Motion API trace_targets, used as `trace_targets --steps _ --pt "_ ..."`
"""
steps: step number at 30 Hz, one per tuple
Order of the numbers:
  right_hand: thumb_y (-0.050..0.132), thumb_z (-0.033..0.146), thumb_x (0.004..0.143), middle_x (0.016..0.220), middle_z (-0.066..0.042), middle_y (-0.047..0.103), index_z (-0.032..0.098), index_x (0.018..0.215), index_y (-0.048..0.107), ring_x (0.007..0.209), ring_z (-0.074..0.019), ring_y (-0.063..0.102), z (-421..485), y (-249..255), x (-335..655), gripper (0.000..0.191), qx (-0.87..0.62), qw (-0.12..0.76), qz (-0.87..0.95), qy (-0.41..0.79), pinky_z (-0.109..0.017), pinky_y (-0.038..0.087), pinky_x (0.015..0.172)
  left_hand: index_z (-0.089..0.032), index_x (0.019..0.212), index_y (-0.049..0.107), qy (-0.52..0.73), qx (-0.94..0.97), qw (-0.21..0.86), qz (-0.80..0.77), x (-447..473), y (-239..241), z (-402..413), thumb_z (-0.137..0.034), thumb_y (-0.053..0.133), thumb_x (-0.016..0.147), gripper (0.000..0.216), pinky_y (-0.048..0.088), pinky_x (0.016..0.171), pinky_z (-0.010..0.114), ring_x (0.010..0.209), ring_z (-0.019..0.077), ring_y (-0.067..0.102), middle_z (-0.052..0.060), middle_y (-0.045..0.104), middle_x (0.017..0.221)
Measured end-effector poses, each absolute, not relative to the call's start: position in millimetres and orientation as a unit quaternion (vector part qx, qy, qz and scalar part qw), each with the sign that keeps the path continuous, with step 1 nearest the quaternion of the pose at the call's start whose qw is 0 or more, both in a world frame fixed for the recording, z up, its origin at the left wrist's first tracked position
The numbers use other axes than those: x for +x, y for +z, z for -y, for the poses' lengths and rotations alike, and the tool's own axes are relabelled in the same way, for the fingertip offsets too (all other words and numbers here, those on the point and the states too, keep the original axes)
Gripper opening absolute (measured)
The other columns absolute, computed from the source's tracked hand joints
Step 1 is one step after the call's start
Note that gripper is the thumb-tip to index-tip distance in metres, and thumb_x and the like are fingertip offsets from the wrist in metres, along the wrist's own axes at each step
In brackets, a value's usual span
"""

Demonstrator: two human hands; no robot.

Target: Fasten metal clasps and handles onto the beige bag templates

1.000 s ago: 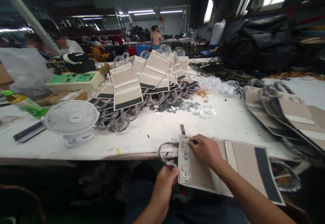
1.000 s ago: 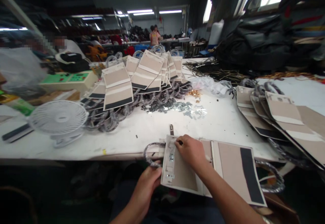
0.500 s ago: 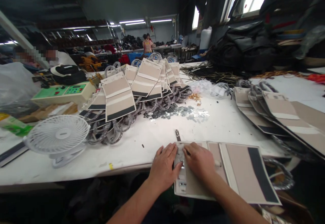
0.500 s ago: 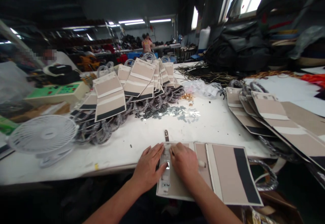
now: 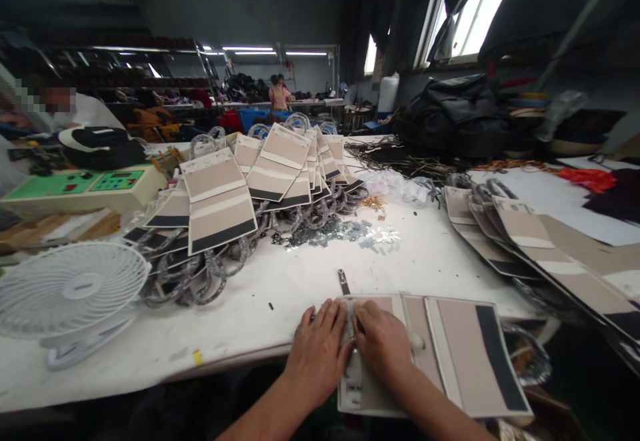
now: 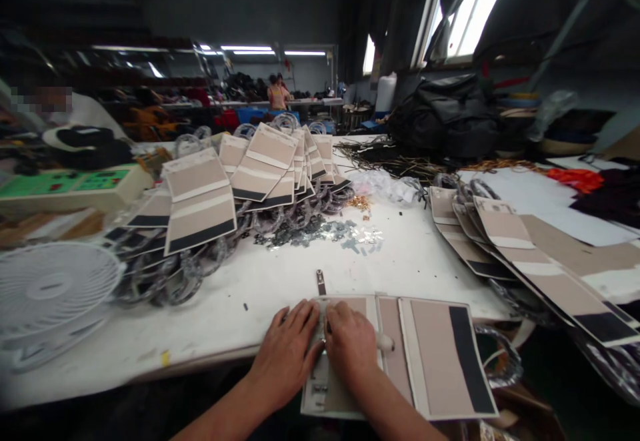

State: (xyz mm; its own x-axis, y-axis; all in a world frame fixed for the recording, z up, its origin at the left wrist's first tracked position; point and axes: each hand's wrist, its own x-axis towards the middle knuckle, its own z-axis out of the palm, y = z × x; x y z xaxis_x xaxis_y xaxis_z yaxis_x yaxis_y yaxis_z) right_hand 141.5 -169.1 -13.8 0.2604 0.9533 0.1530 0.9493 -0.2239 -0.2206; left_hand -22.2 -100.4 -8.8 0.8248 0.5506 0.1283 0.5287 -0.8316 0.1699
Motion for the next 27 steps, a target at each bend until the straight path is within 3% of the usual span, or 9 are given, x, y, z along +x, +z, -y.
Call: trace_targets --steps 5,9,15,21,27 --pt "0.051 0.023 0.103 0.102 -0.005 0.074 0.025 0.105 0.076 0.083 -0.0199 0.071 169.4 -8.4 142.7 0.025 -0.767 0.123 0.629 0.018 -0.029 0.04 0.069 -0.022 0.157 0.043 0.079 0.955 0.071 -0.278 -26.6 -4.6 97.4 -0.048 0.043 0.108 0.056 0.034 0.119 0.058 0.149 0.0314 0.043 0.01 0.048 0.162" --pt "0.056 0.034 0.1 0.099 -0.002 0.079 0.03 0.101 0.08 0.089 -0.0202 0.073 155.9 13.1 177.7 0.024 -0.761 0.151 0.625 0.088 -0.027 0.045 0.073 -0.027 0.158 0.042 0.104 0.95 0.086 -0.281 -32.0 -1.8 96.0 -0.053 0.04 0.108 0.056 0.034 0.119 0.052 0.147 0.0273 0.044 0.006 0.049 0.161" --pt "0.055 0.048 0.097 0.128 -0.008 0.076 0.027 0.126 0.077 0.11 -0.0292 0.07 97.0 29.8 267.8 0.042 -0.856 0.136 0.495 0.064 -0.035 0.05 0.083 -0.026 0.152 0.05 0.149 0.939 0.104 -0.291 -30.7 -6.9 95.5 -0.046 0.047 0.106 0.051 0.037 0.116 0.051 0.142 0.0283 0.05 0.006 0.056 0.156" --pt "0.055 0.043 0.094 0.12 -0.011 0.078 0.026 0.11 0.082 0.104 -0.0291 0.071 67.1 10.0 291.6 0.035 -0.883 0.112 0.448 0.082 -0.034 0.047 0.074 -0.025 0.148 0.055 0.184 0.93 0.118 -0.296 -29.2 -11.0 96.0 -0.034 0.047 0.106 0.043 0.041 0.11 0.05 0.138 0.0262 0.054 0.005 0.063 0.148" --pt "0.061 0.03 0.087 0.108 -0.012 0.079 0.021 0.098 0.083 0.097 -0.0289 0.071 61.1 19.6 294.3 0.026 -0.873 0.128 0.457 0.11 -0.033 0.045 0.071 -0.025 0.148 0.053 0.189 0.926 0.126 -0.3 -30.6 -11.0 98.1 -0.034 0.048 0.105 0.043 0.04 0.109 0.05 0.137 0.0262 0.053 0.005 0.064 0.147"
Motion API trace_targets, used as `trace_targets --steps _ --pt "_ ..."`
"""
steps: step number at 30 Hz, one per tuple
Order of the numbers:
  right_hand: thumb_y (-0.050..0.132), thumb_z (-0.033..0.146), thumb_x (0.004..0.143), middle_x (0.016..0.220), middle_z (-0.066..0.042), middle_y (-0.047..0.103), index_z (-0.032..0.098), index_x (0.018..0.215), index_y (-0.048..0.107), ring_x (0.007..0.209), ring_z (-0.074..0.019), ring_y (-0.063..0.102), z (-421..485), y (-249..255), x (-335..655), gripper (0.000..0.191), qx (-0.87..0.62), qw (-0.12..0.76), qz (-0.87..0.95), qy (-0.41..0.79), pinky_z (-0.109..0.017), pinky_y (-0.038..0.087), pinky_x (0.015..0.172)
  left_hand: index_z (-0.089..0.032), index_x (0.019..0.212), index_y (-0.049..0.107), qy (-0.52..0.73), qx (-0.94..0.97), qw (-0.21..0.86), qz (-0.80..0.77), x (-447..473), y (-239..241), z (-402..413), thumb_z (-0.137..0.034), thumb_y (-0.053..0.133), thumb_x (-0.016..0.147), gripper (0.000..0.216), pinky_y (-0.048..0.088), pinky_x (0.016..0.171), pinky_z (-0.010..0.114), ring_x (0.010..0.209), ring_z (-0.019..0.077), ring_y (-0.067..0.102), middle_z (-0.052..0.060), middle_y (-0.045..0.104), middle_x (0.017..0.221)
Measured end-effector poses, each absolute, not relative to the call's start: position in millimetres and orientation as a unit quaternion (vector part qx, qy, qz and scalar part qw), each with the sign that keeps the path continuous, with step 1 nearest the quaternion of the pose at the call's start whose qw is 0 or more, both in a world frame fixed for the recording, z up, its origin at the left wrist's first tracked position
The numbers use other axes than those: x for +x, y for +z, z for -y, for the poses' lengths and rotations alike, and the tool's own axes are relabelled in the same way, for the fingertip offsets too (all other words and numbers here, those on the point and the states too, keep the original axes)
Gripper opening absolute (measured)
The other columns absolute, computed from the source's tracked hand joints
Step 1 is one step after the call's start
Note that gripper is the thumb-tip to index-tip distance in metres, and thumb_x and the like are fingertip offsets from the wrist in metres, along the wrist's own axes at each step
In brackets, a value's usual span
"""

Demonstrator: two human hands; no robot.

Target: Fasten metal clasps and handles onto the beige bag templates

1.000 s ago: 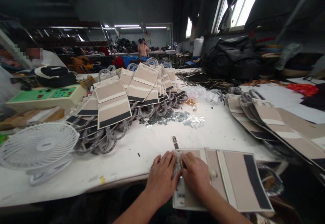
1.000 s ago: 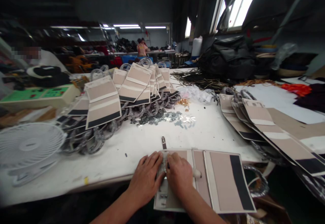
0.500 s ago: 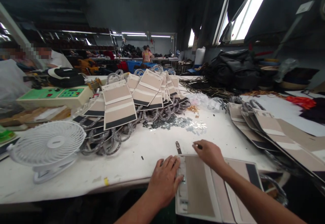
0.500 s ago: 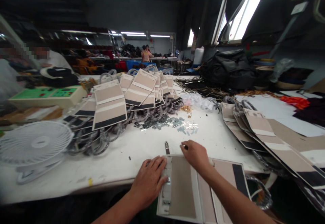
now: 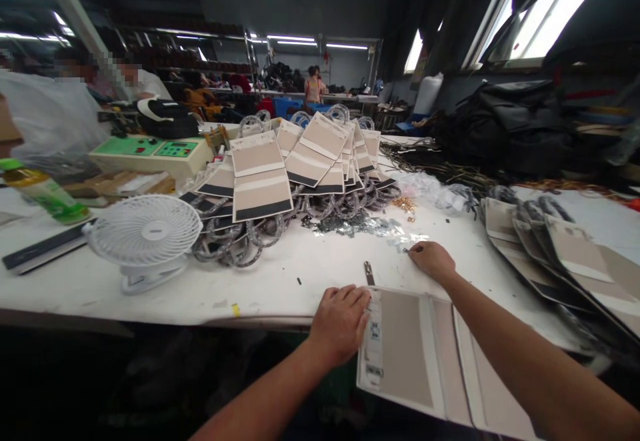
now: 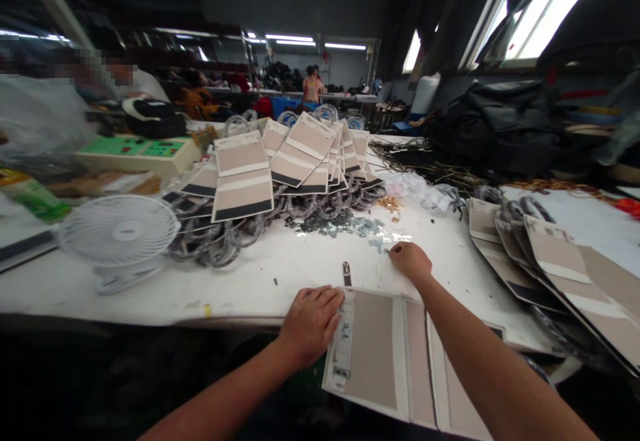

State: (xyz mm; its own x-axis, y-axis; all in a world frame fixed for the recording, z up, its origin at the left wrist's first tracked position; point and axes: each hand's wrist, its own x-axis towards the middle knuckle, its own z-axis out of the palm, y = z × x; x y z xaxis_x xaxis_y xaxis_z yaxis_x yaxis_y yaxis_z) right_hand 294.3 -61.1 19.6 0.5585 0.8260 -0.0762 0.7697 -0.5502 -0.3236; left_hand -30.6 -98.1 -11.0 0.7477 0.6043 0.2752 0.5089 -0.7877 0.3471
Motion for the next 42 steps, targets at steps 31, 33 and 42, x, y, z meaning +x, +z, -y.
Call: trace_targets --steps 31,33,42 --pt "0.065 0.021 0.082 0.086 -0.003 0.08 0.02 0.086 0.08 0.083 -0.0191 0.072 117.7 38.0 188.2 0.016 -0.693 0.144 0.656 0.263 -0.025 0.048 0.075 -0.029 0.138 0.061 0.196 0.92 0.123 -0.317 -19.1 4.5 101.4 -0.03 0.06 0.1 0.039 0.046 0.091 0.042 0.114 0.0243 0.067 0.004 0.076 0.122" --pt "0.066 0.022 0.082 0.089 -0.004 0.079 0.02 0.089 0.079 0.086 -0.0207 0.071 118.7 35.0 185.1 0.015 -0.714 0.14 0.645 0.235 -0.027 0.046 0.076 -0.029 0.136 0.063 0.189 0.921 0.121 -0.319 -15.2 5.7 100.9 -0.03 0.058 0.101 0.035 0.047 0.087 0.041 0.107 0.0246 0.069 0.004 0.077 0.112" --pt "0.065 0.026 0.086 0.089 -0.005 0.078 0.022 0.085 0.078 0.087 -0.0211 0.069 134.7 40.0 181.5 0.014 -0.728 0.161 0.636 0.199 -0.029 0.045 0.077 -0.033 0.117 0.076 0.222 0.903 0.111 -0.351 -6.3 -4.7 97.5 -0.036 0.062 0.101 0.021 0.045 0.085 0.042 0.105 0.026 0.062 0.003 0.074 0.107"
